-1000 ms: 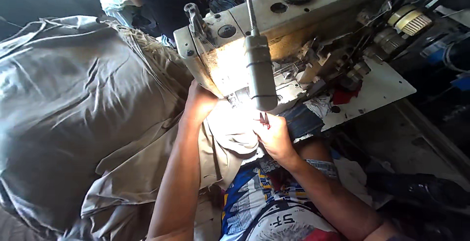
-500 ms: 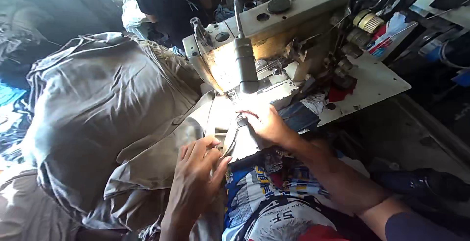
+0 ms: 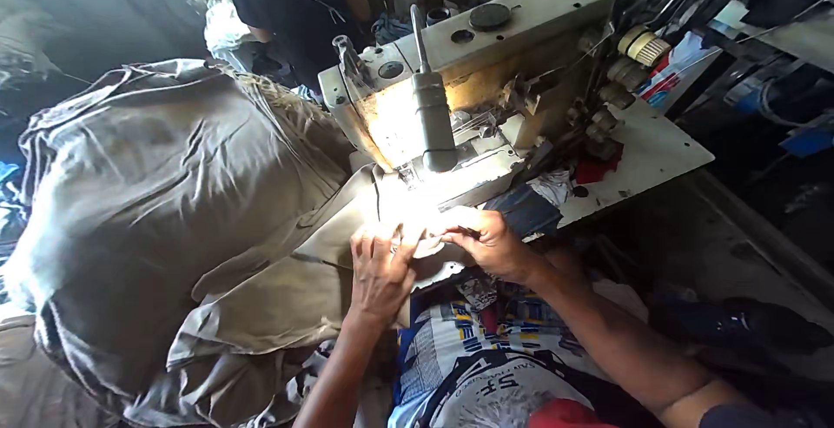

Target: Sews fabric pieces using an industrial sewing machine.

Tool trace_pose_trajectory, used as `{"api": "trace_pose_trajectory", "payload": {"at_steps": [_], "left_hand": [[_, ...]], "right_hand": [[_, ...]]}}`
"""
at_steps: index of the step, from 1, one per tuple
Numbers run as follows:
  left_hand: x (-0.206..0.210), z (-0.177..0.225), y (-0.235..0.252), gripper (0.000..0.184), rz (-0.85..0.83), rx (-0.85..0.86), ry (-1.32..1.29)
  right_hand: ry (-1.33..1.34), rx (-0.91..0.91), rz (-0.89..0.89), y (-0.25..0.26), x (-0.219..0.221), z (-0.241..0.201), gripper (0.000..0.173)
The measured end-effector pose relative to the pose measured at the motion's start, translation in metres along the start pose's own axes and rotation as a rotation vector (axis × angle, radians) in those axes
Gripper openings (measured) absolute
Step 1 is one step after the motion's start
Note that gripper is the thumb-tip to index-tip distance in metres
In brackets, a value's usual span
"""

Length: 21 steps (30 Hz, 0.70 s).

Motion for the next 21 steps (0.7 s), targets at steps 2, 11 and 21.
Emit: {"api": "trace_pose_trajectory", "payload": {"at_steps": [2,11,21], "left_hand": [[0.003,-0.016,-0.001,0.025,0.014,0.012,0.045],[-0.031,0.013,0.032,0.02,-0.27,0.049,0.02],[-0.034,-0.007,0.05,0.019,-0.256,0.062,0.062]], "right_hand": [[0.022,0.06,0.083,-0.01,0.007,0.002,0.009],[0.15,0.2,0.18,-0.022,0.011,0.001,0.01],[0.226,0.296,0.199,-0.002,0.019,0.005,0.01]]}}
Point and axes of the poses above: each hand's wrist, its own y-axis towards the middle knuckle, its own x-axis out of the palm, z = x × y, the point moved 2 cm from there along y, towards the middle knuckle, and after that the axes turned 15 degrees about -y, right-handed, at the moved point
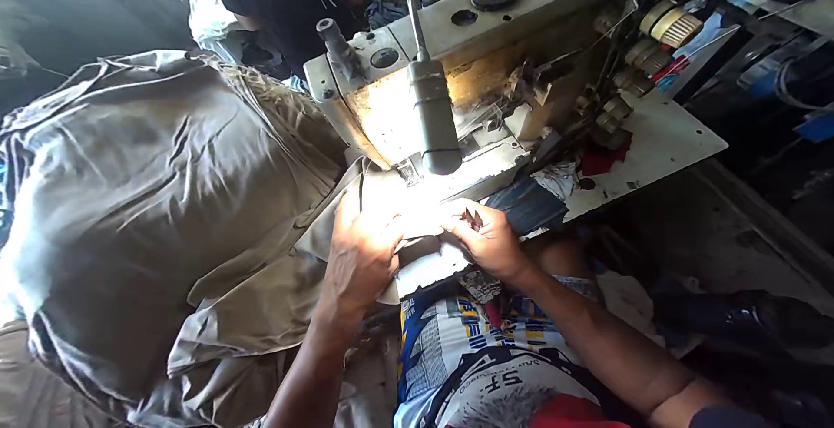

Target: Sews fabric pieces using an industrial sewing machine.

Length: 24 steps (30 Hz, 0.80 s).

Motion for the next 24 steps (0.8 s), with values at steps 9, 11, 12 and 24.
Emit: {"api": "trace_pose_trajectory", "payload": {"at_steps": [9,11,12,24], "left_hand": [[-0.056,0.0,-0.004,0.032,-0.179,-0.1,-0.124],[-0.072,0.002,-0.007,0.015,-0.087,-0.113,-0.209],[-0.08,0.004,-0.007,0.012,-0.031,-0.124,-0.247],[-0.045,0.015,0.002,0.051,0.373,-0.163,-0.472]], "right_hand": [[-0.155,-0.105,-0.07,0.029,0.001,-0.005,0.011],[-0.309,-0.208,-0.138,0.041,0.0,-0.015,0.015],[-0.396,-0.264,-0.164,0.048,0.0,-0.02,0.017],[-0.318,-0.371,-0.212,0.037,0.007,-0.061,0.009]]}}
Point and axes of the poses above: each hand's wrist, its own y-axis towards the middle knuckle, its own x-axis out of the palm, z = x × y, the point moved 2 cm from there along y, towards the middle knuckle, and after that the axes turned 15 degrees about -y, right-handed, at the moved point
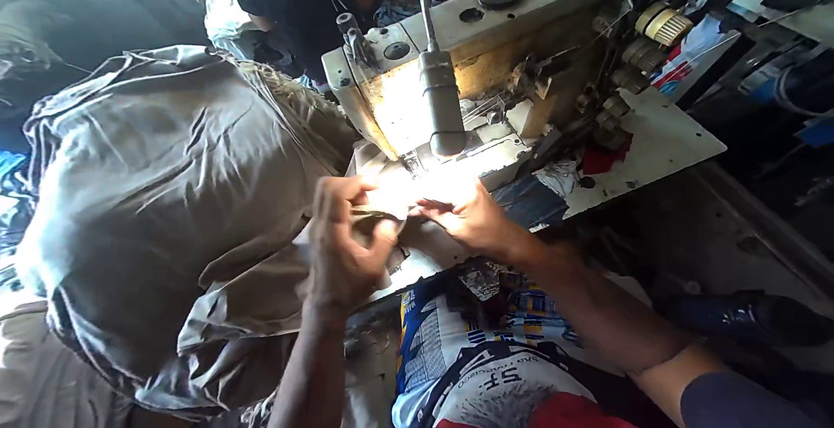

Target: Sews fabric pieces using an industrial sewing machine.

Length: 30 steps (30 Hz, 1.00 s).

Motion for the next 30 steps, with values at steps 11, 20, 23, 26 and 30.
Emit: {"api": "trace_pose_trajectory", "payload": {"at_steps": [11,20,23,26,30], "left_hand": [[0.055,-0.057,-0.029,0.027,-0.076,0.21,0.337],[0.038,-0.049,-0.02,0.014,-0.24,0.305,0.413],[0.035,-0.051,-0.018,0.017,-0.262,0.306,0.394],[0.035,-0.05,-0.016,0.02,-0.29,0.293,0.383],[0.035,-0.048,-0.012,0.017,-0.314,0.301,0.405]], "right_hand": [[0.13,0.146,0.28,-0.068,0.016,0.027,0.007],[0.194,0.222,0.273,-0.083,0.021,0.036,0.006],[0.198,0.232,0.273,-0.083,0.02,0.036,0.006],[0.207,0.242,0.286,-0.083,0.021,0.037,0.006],[0.217,0.258,0.303,-0.084,0.021,0.037,0.006]]}}
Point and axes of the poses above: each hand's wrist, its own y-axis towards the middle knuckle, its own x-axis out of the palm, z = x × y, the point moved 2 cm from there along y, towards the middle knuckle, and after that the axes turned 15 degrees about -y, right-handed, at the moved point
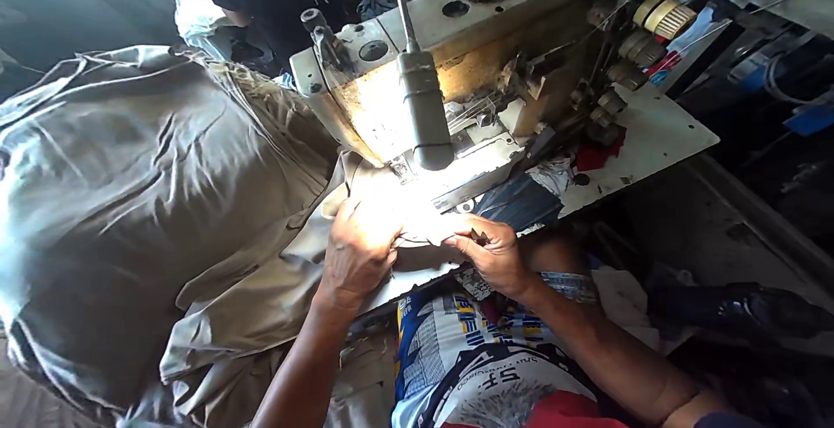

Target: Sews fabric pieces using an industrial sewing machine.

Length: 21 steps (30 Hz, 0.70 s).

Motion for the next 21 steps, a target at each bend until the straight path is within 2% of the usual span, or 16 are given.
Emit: {"api": "trace_pose_trajectory", "payload": {"at_steps": [6,12,18,21], "left_hand": [[-0.003,-0.002,0.004,0.016,-0.012,0.002,0.02],[-0.006,-0.019,0.012,0.014,0.014,-0.005,0.0],[-0.005,-0.033,0.01,0.012,0.11,-0.015,-0.207],[-0.005,-0.035,0.01,0.012,0.103,-0.011,-0.215]], "right_hand": [[0.016,0.023,0.022,0.003,0.002,0.0,0.006],[0.006,0.04,0.026,0.022,0.013,0.0,0.008],[-0.027,0.042,0.035,0.031,0.019,0.004,0.006],[-0.019,0.032,0.033,0.031,0.02,0.003,0.006]]}}
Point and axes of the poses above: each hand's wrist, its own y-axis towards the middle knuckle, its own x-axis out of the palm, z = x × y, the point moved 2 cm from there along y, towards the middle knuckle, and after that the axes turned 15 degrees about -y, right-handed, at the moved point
